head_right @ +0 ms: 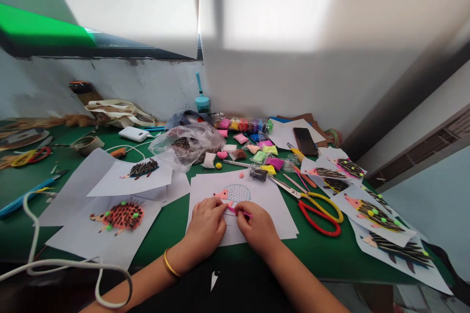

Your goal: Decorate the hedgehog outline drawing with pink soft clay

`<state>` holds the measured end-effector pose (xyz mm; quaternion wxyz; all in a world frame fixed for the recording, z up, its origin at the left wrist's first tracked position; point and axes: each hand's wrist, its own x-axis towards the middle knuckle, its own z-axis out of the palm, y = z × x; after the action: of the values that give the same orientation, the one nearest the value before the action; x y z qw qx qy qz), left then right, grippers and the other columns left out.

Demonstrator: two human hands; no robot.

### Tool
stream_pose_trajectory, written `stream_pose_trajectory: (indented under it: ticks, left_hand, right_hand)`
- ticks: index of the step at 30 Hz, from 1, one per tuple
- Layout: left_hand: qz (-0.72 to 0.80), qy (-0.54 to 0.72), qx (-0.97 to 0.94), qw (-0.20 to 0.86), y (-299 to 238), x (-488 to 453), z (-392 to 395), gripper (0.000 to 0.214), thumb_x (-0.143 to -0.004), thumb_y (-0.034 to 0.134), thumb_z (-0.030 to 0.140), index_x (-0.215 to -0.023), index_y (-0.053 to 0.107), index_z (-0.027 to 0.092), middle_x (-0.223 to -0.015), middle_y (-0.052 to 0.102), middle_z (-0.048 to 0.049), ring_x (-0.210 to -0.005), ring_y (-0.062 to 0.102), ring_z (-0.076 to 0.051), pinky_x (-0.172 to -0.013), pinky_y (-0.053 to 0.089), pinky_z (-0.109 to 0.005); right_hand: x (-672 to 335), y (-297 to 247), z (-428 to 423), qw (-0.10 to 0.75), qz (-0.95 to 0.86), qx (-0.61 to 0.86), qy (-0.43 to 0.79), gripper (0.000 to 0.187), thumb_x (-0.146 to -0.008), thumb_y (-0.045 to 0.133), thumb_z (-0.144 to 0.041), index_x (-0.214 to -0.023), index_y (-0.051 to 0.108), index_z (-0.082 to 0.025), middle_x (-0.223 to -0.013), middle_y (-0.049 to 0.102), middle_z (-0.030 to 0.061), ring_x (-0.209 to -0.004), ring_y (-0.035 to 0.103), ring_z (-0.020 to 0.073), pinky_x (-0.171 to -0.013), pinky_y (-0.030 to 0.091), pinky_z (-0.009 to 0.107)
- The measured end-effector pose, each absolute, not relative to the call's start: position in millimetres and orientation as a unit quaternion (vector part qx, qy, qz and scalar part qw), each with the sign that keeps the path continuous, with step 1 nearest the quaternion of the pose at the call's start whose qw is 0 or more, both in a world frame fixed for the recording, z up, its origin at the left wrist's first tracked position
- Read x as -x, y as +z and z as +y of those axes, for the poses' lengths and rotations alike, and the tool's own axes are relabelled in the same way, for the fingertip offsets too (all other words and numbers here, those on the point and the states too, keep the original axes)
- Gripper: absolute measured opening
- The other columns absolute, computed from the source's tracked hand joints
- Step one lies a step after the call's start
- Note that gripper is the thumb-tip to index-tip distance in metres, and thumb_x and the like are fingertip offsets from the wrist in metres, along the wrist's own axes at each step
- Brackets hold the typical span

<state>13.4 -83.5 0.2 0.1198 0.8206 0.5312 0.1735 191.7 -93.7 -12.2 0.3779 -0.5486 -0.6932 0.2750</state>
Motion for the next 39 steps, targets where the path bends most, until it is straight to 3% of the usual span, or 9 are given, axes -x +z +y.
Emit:
stream_pose_trajectory:
  ticks: [7,18,23,30,39]
  left_hand:
    - [0.527,0.177,-0.826,0.092,1,-7,-84,0.036,-0.082,0.051,0.012,-0.112,0.066,0.023,-0.112,0.061,-0.0064,-0.107,0.052,-0.026,-0.098,0.037,-0.045]
    - [0.452,0.132,-0.882,-0.023,-5,-4,-89,0.039,-0.085,0.053,0.018,-0.123,0.06,0.02,-0.112,0.062,-0.0089,-0.109,0.051,-0.027,-0.109,0.027,-0.05]
    - [0.448,0.158,-0.878,-0.063,-12,-4,-88,0.033,-0.086,0.055,0.022,-0.117,0.063,0.02,-0.106,0.064,-0.0069,-0.105,0.054,-0.026,-0.11,0.027,-0.048]
    - [0.437,0.175,-0.88,-0.064,-15,-3,-87,0.046,-0.086,0.057,0.025,-0.132,0.056,0.024,-0.109,0.063,-0.0062,-0.108,0.054,-0.026,-0.11,0.026,-0.049]
    - [0.481,0.208,-0.851,-0.027,-8,2,-82,0.042,-0.085,0.058,0.022,-0.127,0.059,0.022,-0.119,0.063,-0.0074,-0.112,0.054,-0.026,-0.106,0.032,-0.046]
  right_hand:
    - [-192,-11,-95,0.377,-0.691,0.551,0.279,0.017,-0.088,0.049,-0.023,-0.086,0.065,-0.023,-0.086,0.069,0.0023,-0.082,0.063,0.0197,-0.076,0.049,0.031]
    - [-193,-14,-95,0.395,-0.673,0.55,0.299,0.016,-0.089,0.049,-0.025,-0.09,0.065,-0.023,-0.091,0.069,0.0027,-0.087,0.063,0.0197,-0.081,0.049,0.032]
    - [-194,-14,-93,0.401,-0.668,0.55,0.302,0.017,-0.089,0.049,-0.025,-0.089,0.065,-0.022,-0.09,0.069,0.003,-0.086,0.063,0.0198,-0.081,0.049,0.032]
    - [-194,-14,-95,0.402,-0.668,0.549,0.302,0.017,-0.089,0.049,-0.026,-0.089,0.065,-0.022,-0.088,0.069,0.0027,-0.085,0.063,0.0198,-0.079,0.049,0.032]
    - [-194,-15,-94,0.405,-0.662,0.556,0.298,0.017,-0.089,0.05,-0.027,-0.09,0.066,-0.023,-0.089,0.069,0.0031,-0.085,0.063,0.0204,-0.079,0.049,0.032]
